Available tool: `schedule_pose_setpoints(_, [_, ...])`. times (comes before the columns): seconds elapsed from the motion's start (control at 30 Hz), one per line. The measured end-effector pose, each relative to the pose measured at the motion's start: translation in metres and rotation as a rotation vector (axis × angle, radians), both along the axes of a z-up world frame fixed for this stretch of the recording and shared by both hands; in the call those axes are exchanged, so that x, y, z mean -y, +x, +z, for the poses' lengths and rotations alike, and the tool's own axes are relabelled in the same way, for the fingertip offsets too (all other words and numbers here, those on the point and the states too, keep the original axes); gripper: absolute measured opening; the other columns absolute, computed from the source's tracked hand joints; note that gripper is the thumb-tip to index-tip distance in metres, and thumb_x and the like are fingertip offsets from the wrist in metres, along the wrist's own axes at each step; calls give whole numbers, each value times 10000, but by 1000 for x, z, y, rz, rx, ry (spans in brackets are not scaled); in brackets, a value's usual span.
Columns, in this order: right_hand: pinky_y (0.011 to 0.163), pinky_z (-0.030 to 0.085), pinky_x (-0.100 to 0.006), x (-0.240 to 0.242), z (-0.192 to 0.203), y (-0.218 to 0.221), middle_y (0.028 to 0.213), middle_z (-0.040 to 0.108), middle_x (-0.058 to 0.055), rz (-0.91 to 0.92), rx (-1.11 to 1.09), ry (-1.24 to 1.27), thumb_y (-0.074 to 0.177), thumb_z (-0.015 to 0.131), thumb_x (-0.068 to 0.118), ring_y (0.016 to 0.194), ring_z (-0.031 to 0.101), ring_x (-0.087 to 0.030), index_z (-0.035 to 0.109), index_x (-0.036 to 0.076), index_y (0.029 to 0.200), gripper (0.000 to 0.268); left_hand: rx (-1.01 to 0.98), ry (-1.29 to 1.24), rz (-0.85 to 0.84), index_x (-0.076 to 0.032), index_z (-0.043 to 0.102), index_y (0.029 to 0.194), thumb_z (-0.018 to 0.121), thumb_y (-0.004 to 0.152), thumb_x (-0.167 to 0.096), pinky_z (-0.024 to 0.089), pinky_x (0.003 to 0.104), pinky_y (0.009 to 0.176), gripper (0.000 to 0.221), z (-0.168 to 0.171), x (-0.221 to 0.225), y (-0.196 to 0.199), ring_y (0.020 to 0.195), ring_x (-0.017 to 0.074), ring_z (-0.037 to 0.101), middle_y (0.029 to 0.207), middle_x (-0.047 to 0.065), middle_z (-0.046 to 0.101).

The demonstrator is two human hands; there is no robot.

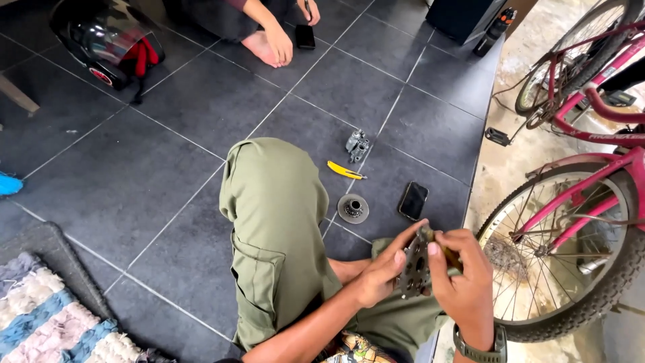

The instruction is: A person manually cleans the surface of a motorcycle clutch hub using sandpaper.

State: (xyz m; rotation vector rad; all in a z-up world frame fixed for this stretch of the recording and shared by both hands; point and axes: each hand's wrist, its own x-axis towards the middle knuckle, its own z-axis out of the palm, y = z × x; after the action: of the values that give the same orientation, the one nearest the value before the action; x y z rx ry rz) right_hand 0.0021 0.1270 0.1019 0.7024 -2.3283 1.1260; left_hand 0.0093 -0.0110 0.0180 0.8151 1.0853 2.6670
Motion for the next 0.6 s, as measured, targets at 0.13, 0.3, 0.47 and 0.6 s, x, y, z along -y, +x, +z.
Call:
schedule_pose_setpoints(0.13, [531, 378, -225, -1, 0, 2, 954, 667, -94, 44, 16, 23, 876, 672, -37, 599, 478, -99, 630, -41, 950, 85, 34, 47, -41, -84, 174, 1647, 384, 1072, -467, 374, 461, 1162, 722, -8, -2, -2, 1456, 298, 370, 1647, 159, 302])
schedule_pose_setpoints(0.3, [622, 466, -248, -2, -3, 8, 969, 671, -99, 29, 37, -3, 865, 665, -54, 687, 557, -143, 609, -52, 925, 82, 69, 35, -76, -51, 215, 1644, 429, 1029, -541, 399, 438, 1128, 816, -8, -1, -2, 1397, 276, 445, 1570, 145, 394])
schedule_pose_setpoints(0.47, [501, 345, -225, -4, -12, 0, 900, 645, -98, 4, -18, 12, 893, 659, -47, 555, 424, -94, 582, -38, 898, 78, 101, 62, -110, -65, 204, 1668, 437, 1035, -550, 518, 403, 953, 831, -16, -2, -3, 1257, 249, 519, 1565, 149, 396])
schedule_pose_setpoints(0.6, [441, 311, -201, -7, -17, -6, 887, 654, -99, 59, -45, 13, 887, 653, -58, 507, 396, -69, 595, -32, 889, 64, 53, 27, -73, -65, 226, 1653, 385, 1040, -552, 493, 439, 993, 799, -12, 0, -3, 1362, 286, 466, 1593, 153, 388])
